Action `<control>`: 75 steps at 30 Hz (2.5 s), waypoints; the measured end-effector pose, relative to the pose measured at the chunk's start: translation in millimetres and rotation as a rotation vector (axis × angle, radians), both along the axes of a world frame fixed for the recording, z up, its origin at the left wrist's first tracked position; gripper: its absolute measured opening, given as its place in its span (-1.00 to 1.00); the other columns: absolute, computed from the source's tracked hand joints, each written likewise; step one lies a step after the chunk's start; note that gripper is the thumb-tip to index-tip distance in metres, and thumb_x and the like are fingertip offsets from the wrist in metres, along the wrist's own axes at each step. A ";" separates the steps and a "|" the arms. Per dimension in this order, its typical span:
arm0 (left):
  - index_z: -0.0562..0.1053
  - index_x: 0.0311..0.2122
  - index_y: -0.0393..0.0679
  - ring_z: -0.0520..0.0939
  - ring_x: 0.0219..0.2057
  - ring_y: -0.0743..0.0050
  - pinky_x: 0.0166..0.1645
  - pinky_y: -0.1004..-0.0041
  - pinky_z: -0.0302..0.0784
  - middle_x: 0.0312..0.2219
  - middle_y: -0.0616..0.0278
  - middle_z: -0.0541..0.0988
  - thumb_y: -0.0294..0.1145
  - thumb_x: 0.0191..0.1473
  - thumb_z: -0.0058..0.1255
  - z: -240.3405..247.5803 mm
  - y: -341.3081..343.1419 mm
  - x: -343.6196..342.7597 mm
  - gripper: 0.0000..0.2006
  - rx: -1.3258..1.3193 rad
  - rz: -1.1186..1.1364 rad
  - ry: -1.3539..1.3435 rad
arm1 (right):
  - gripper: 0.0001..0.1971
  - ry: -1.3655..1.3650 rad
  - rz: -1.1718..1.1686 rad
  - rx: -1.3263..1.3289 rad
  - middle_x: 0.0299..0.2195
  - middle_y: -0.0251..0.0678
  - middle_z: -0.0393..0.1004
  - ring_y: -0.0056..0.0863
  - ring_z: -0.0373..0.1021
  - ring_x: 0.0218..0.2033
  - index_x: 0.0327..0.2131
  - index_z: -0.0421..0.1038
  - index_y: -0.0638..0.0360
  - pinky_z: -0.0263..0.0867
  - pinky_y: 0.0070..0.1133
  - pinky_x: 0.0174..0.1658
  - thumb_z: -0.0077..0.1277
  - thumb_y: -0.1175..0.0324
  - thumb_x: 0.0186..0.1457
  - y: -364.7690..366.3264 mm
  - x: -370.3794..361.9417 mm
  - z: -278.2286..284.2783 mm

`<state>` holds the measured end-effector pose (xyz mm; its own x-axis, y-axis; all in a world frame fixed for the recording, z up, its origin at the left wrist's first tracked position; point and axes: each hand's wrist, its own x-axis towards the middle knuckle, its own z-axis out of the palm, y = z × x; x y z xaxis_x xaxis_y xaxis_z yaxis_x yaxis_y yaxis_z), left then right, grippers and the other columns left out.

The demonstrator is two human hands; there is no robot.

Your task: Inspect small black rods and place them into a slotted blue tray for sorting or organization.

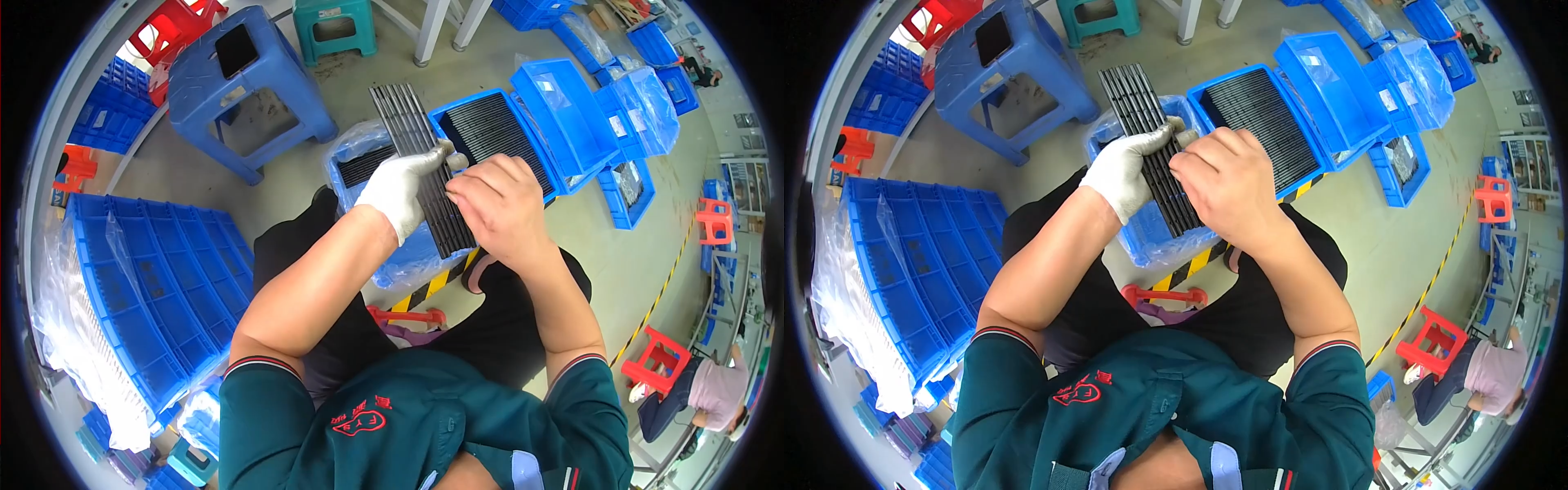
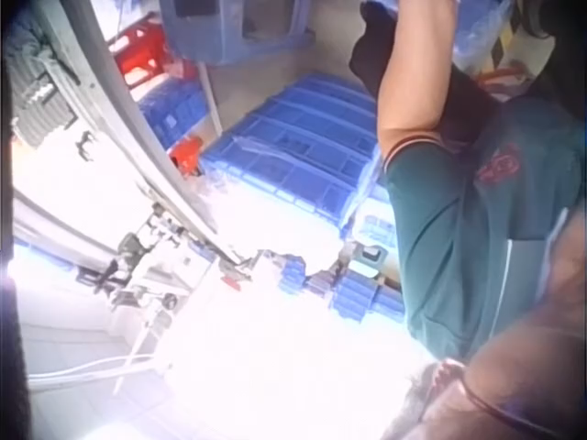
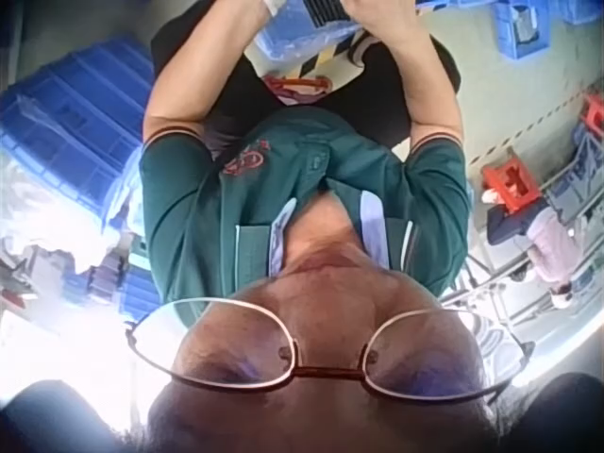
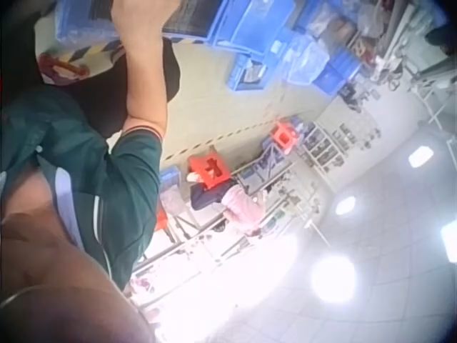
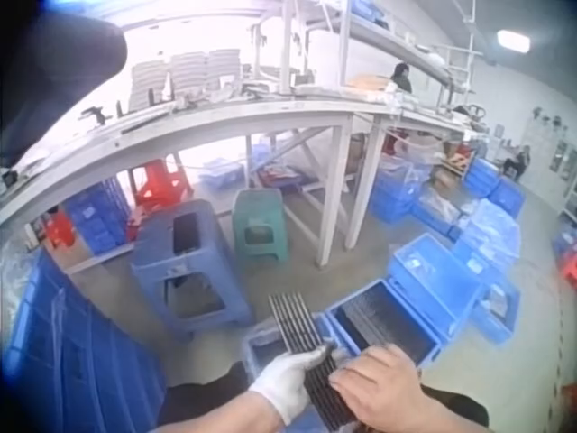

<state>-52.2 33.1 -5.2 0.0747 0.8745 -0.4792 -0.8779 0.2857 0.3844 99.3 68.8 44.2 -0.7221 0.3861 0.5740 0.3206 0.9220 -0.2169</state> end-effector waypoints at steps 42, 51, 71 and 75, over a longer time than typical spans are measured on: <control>0.40 -0.16 -0.24 0.57 -0.23 0.23 -0.08 0.27 0.51 -0.28 0.12 0.53 -0.42 0.18 -0.15 10.1 -0.6 -0.2 -0.82 0.031 0.000 -0.088 | -0.85 0.218 -0.036 -0.253 -0.52 -0.38 0.44 -0.37 0.37 -0.47 -0.49 0.46 0.13 0.28 -0.50 -0.39 0.21 0.50 -0.24 -0.9 2.5 4.1; 0.42 -0.16 -0.20 0.57 -0.25 0.26 -0.13 0.29 0.52 -0.29 0.14 0.53 -0.42 0.17 -0.13 2.9 -1.0 -0.9 -0.83 0.067 -0.010 -0.131 | -0.86 0.132 -0.034 -0.280 -0.52 -0.36 0.44 -0.40 0.37 -0.46 -0.48 0.47 0.15 0.28 -0.53 -0.40 0.19 0.53 -0.21 3.4 -0.9 -3.5; 0.40 -0.13 -0.25 0.56 -0.21 0.25 -0.08 0.31 0.50 -0.26 0.11 0.53 -0.42 0.18 -0.15 1.5 -1.3 1.4 -0.80 0.103 -0.019 -0.136 | -0.85 0.152 -0.019 -0.275 -0.55 -0.35 0.45 -0.41 0.35 -0.50 -0.50 0.49 0.17 0.25 -0.54 -0.43 0.21 0.55 -0.26 0.4 0.6 4.4; 0.40 -0.12 -0.24 0.56 -0.21 0.26 -0.07 0.31 0.50 -0.26 0.11 0.53 -0.42 0.18 -0.14 0.4 -2.5 1.7 -0.80 0.137 -0.030 -0.172 | -0.86 0.104 0.004 -0.246 -0.55 -0.35 0.45 -0.39 0.36 -0.48 -0.50 0.48 0.17 0.27 -0.53 -0.41 0.21 0.53 -0.24 4.1 -1.7 -1.1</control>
<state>-50.5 30.6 -4.8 0.1719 0.9269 -0.3337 -0.9257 0.2678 0.2669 97.6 72.8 43.1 -0.6662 0.5202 0.5344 0.2812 0.8389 -0.4661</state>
